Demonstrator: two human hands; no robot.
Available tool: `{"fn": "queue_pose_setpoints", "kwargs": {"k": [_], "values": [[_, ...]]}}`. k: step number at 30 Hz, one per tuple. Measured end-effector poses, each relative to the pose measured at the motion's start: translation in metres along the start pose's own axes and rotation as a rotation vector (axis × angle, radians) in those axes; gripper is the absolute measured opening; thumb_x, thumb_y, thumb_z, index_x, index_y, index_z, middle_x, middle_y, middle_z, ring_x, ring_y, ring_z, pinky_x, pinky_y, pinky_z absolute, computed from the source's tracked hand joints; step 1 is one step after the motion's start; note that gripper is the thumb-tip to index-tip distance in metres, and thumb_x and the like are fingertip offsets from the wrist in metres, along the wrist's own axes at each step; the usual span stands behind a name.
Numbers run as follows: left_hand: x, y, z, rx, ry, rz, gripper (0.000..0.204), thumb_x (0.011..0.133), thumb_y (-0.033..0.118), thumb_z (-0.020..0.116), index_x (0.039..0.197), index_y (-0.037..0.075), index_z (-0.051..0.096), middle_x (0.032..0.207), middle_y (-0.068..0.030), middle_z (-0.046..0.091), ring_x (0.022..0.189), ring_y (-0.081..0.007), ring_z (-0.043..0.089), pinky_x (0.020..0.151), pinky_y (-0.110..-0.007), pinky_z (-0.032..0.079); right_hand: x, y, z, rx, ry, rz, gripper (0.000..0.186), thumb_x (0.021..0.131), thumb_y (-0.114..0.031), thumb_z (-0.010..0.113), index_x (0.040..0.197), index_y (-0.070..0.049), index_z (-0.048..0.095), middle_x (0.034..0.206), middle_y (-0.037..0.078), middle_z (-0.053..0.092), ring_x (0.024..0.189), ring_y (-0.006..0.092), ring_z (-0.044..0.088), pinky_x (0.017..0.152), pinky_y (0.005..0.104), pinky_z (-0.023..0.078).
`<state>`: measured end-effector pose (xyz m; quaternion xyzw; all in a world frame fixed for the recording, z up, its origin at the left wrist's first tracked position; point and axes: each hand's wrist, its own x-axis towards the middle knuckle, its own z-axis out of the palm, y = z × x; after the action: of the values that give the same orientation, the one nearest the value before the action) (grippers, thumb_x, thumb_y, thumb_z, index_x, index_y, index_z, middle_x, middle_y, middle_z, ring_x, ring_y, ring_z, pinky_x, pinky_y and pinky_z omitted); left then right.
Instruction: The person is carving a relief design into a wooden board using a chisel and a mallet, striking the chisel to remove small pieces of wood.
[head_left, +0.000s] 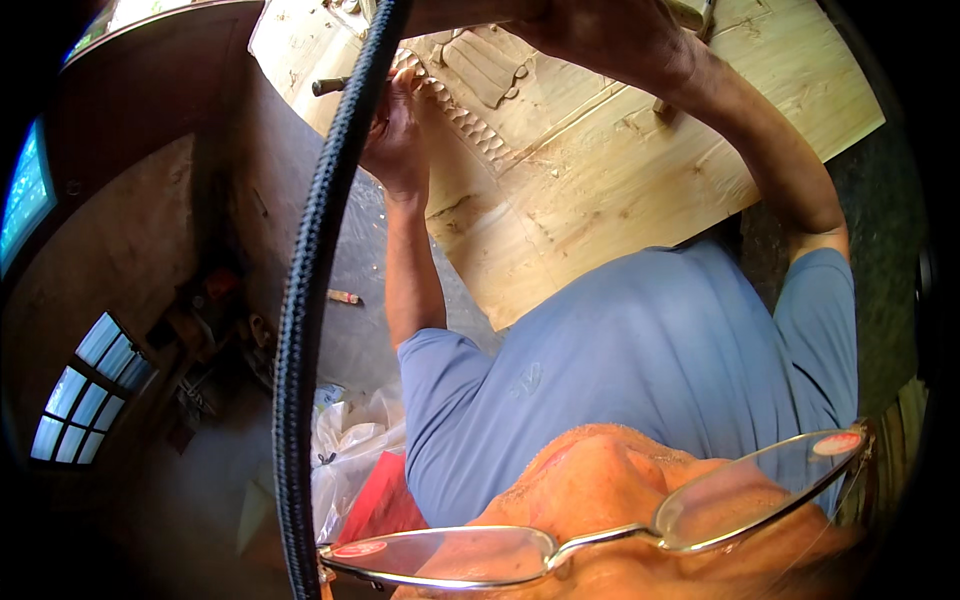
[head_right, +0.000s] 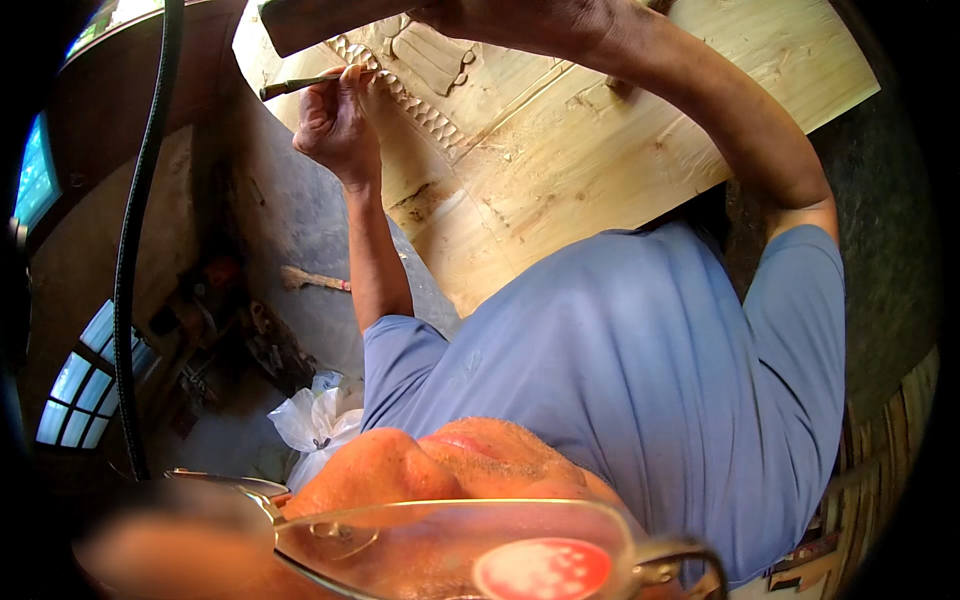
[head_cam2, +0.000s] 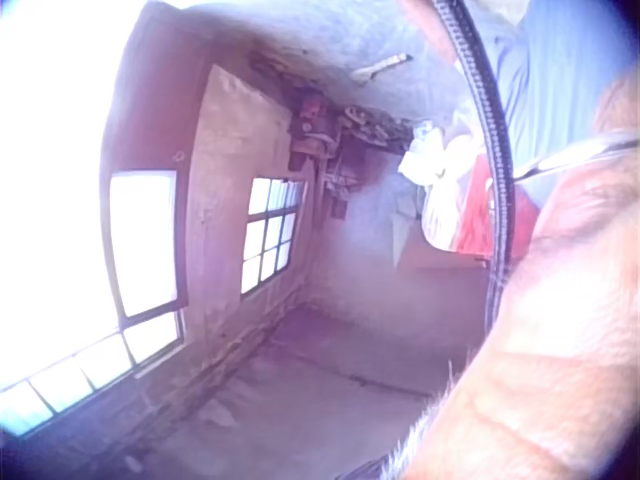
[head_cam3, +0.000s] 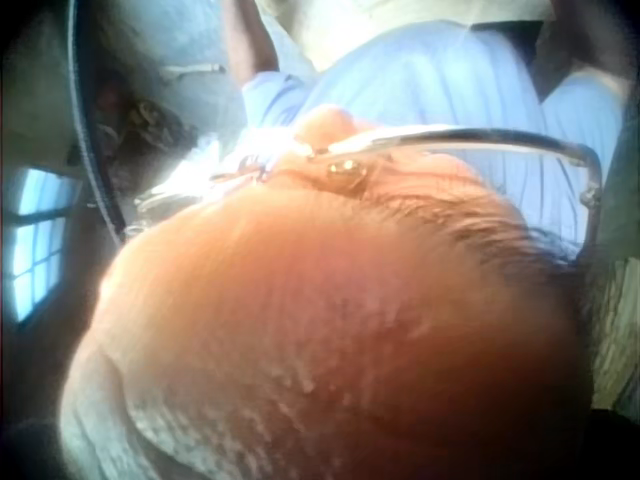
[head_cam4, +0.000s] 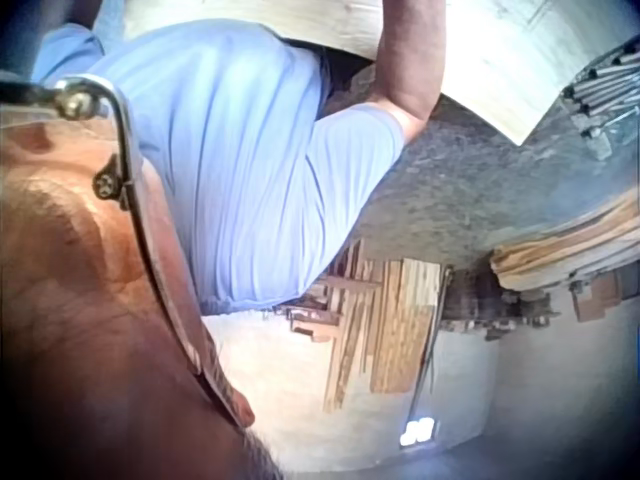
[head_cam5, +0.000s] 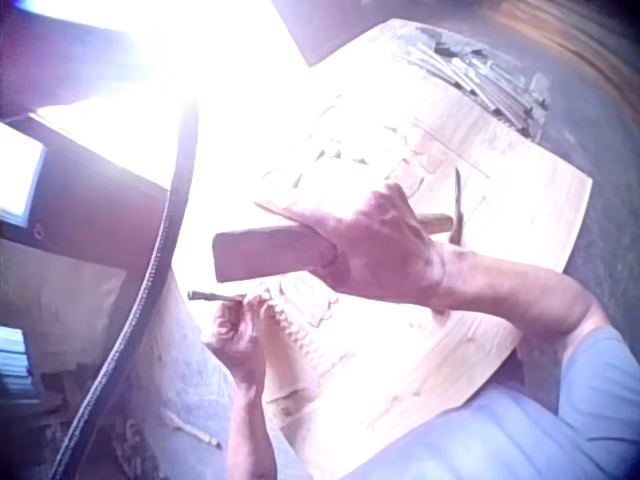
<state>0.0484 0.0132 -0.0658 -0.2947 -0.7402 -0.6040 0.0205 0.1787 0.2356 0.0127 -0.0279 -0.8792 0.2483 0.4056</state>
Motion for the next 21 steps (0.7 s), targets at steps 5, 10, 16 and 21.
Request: {"fn": "queue_pose_setpoints", "kwargs": {"k": [5,10,16,21], "values": [[-0.001,-0.002,-0.002,-0.019,-0.017,-0.008,0.006,0.097,-0.003,0.070,0.101,-0.007,0.071,0.090,-0.0111,0.077,0.084,-0.0135,0.074,0.080,-0.027,0.060,0.001,-0.001,0.006,0.021,-0.003,0.025,0.054,0.081,-0.021,0.077,0.134,-0.013,0.069,0.102,0.019,0.074,0.089,0.0330,0.073,0.078,0.0428,0.058],[-0.001,-0.006,-0.003,-0.022,-0.023,0.009,0.007,0.096,-0.003,0.070,0.103,-0.006,0.071,0.092,-0.0114,0.078,0.085,-0.0133,0.074,0.081,-0.027,0.060,0.005,0.004,0.013,0.030,0.170,-0.128,0.054,0.080,-0.019,0.078,0.133,-0.012,0.069,0.101,0.016,0.076,0.087,0.0303,0.074,0.080,0.0402,0.060],[0.000,-0.002,-0.003,0.044,-0.039,0.051,0.008,0.093,-0.002,0.075,0.101,-0.004,0.074,0.089,-0.0072,0.079,0.082,-0.0095,0.072,0.078,-0.024,0.057,0.002,-0.002,0.009,0.039,0.045,-0.020,0.054,0.080,-0.018,0.078,0.133,-0.011,0.069,0.100,0.017,0.075,0.086,0.0307,0.074,0.079,0.0410,0.060],[0.003,0.005,-0.004,0.097,-0.044,0.082,0.010,0.089,0.000,0.078,0.099,-0.002,0.077,0.086,-0.0046,0.079,0.079,-0.0067,0.071,0.076,-0.023,0.055,0.007,0.008,0.021,-0.027,0.107,-0.139,0.056,0.082,-0.015,0.076,0.137,-0.013,0.066,0.095,0.013,0.076,0.070,0.0226,0.073,0.065,0.0366,0.061]]}}
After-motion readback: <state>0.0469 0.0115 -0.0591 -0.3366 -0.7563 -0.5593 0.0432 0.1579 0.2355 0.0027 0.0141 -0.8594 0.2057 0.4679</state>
